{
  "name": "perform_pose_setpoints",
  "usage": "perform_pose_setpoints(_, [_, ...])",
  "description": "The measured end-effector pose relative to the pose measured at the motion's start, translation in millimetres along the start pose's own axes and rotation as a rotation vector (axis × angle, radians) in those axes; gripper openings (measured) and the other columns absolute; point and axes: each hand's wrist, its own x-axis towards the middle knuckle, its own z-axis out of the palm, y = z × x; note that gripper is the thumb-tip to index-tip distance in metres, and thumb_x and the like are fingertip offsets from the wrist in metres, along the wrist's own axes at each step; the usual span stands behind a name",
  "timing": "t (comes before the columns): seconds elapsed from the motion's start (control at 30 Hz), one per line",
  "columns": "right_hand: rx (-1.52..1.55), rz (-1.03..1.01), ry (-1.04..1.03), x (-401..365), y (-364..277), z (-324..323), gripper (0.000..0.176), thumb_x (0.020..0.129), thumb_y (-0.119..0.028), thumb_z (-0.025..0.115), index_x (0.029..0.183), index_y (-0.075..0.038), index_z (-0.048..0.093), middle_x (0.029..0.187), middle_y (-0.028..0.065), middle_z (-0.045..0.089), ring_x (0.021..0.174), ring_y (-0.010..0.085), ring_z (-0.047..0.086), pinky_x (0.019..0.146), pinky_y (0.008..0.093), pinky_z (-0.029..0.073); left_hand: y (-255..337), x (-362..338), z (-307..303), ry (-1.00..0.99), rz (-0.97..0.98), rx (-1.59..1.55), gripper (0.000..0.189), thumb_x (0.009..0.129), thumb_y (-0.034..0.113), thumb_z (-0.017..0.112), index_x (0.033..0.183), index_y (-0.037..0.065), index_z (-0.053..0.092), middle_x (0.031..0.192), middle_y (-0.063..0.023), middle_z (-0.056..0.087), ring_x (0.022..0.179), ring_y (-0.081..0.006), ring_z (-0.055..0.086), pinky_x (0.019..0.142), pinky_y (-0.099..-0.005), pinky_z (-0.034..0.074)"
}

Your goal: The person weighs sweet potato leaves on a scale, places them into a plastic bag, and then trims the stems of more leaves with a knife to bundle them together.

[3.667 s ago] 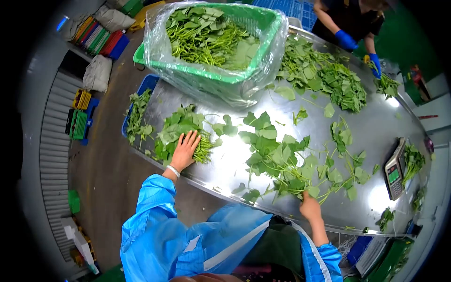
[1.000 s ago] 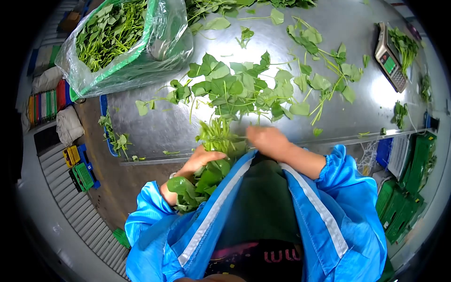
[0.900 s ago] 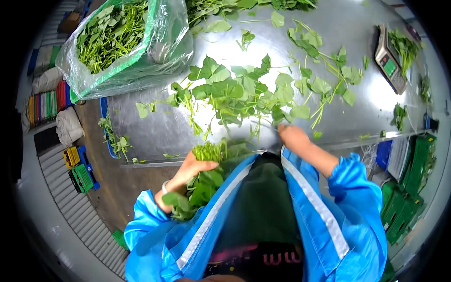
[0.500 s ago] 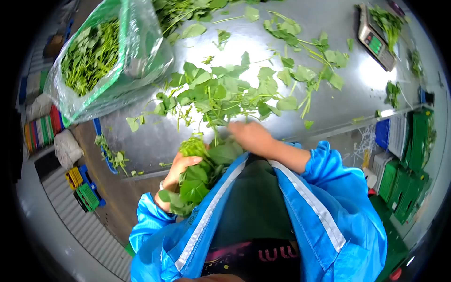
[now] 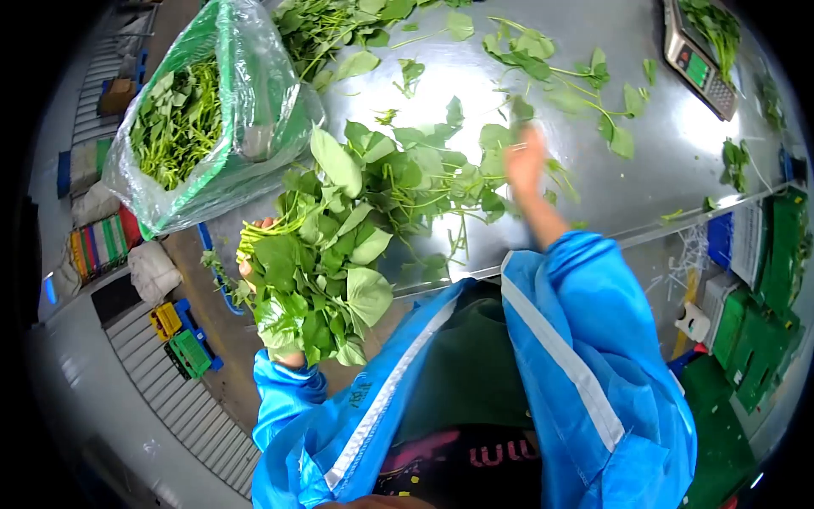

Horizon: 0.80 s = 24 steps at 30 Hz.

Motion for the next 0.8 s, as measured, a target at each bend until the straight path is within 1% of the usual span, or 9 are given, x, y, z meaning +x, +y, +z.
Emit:
perform_pose_setpoints(0.03, [0.178, -0.084, -0.04, -34, -14, 51, 0.05, 0.076, -0.011, 0.059, 0.123, 0.006, 0.052, 0.104, 0.0241, 0.062, 0.093, 0.0381, 0.06, 0.084, 0.0411, 0.048, 0, 7, 3, -0.002, 0.016, -0.027, 0.064, 0.076, 0.029, 0.059, 0.134, 0.007, 0.044, 0.13, -0.0087, 0.052, 0.126, -0.0256, 0.044, 0.109, -0.0437, 0.035])
perform_pose_setpoints(0.07, [0.521, 0.296, -0.543, -49, -88, 40, 0.05, 0.078, -0.009, 0.059, 0.126, 0.002, 0.051, 0.109, 0.0227, 0.062, 0.096, 0.0376, 0.061, 0.084, 0.041, 0.049, 1, 10, 8, -0.016, 0.034, -0.053, 0.064, 0.076, 0.029, 0.059, 0.134, 0.007, 0.044, 0.13, -0.0088, 0.052, 0.126, -0.0256, 0.044, 0.109, -0.0438, 0.035])
perform_pose_setpoints(0.13, [0.472, 0.119, -1.07, -83, -128, 70, 0.05, 0.079, -0.012, 0.06, 0.128, -0.002, 0.051, 0.109, 0.0198, 0.064, 0.095, 0.0289, 0.063, 0.082, 0.0374, 0.05, 0, 17, 17, -0.035, 0.042, -0.08, 0.064, 0.076, 0.029, 0.059, 0.134, 0.007, 0.044, 0.13, -0.009, 0.052, 0.125, -0.0257, 0.044, 0.109, -0.044, 0.035])
perform_pose_setpoints(0.23, [0.971, -0.24, -0.845, -88, -149, 56, 0.043, 0.081, -0.013, 0.061, 0.122, -0.004, 0.055, 0.102, 0.0166, 0.066, 0.087, 0.0241, 0.064, 0.076, 0.0356, 0.051, -4, 23, 34, -0.073, 0.027, -0.094, 0.064, 0.076, 0.029, 0.059, 0.134, 0.007, 0.044, 0.13, -0.0092, 0.052, 0.125, -0.0259, 0.044, 0.109, -0.0443, 0.035])
perform_pose_setpoints(0.3, [0.567, 0.13, -1.041, -55, -144, 23, 0.034, 0.084, -0.008, 0.06, 0.117, -0.004, 0.058, 0.091, 0.0121, 0.066, 0.078, 0.0208, 0.063, 0.07, 0.0353, 0.052, -13, 27, 50, -0.102, 0.002, -0.065, 0.064, 0.076, 0.03, 0.059, 0.134, 0.006, 0.044, 0.13, -0.0094, 0.052, 0.125, -0.026, 0.044, 0.109, -0.0444, 0.035])
perform_pose_setpoints(0.37, [0.775, 0.518, -0.996, -33, -104, -16, 0.026, 0.085, -0.007, 0.06, 0.111, -0.004, 0.06, 0.08, 0.008, 0.064, 0.07, 0.0174, 0.06, 0.064, 0.0338, 0.051, -30, 29, 81, -0.092, -0.026, 0.025, 0.063, 0.075, 0.031, 0.06, 0.13, 0.005, 0.046, 0.126, -0.01, 0.054, 0.122, -0.0274, 0.047, 0.108, -0.0448, 0.036])
perform_pose_setpoints(0.47, [0.34, 0.051, -0.573, -12, -25, -79, 0.021, 0.085, -0.014, 0.065, 0.103, -0.004, 0.063, 0.083, 0.0107, 0.069, 0.072, 0.0229, 0.067, 0.069, 0.0333, 0.053, -42, 65, 106, -0.66, -0.034, 0.671, 0.059, 0.066, 0.019, 0.071, 0.121, 0.006, 0.051, 0.119, -0.0081, 0.057, 0.121, -0.028, 0.049, 0.11, -0.0439, 0.032])
perform_pose_setpoints(0.6, [0.067, 0.104, -0.536, 10, -2, -167, 0.022, 0.085, -0.017, 0.067, 0.102, -0.004, 0.063, 0.085, 0.0159, 0.069, 0.077, 0.0311, 0.068, 0.069, 0.0349, 0.052, -95, 75, 188, -1.301, 0.411, 1.258, 0.066, 0.056, 0.016, 0.078, 0.117, 0.006, 0.055, 0.114, -0.0098, 0.058, 0.118, -0.0322, 0.05, 0.11, -0.0459, 0.031])
perform_pose_setpoints(0.8, [-0.412, 0.092, -0.534, 0, 45, -200, 0.043, 0.08, -0.01, 0.066, 0.121, -0.004, 0.054, 0.101, 0.0176, 0.063, 0.094, 0.0369, 0.059, 0.083, 0.0422, 0.047, -210, 89, 126, -1.254, 0.848, 1.904, 0.059, 0.065, 0.014, 0.075, 0.12, 0.011, 0.057, 0.117, -0.0087, 0.059, 0.115, -0.0306, 0.051, 0.101, -0.0451, 0.038])
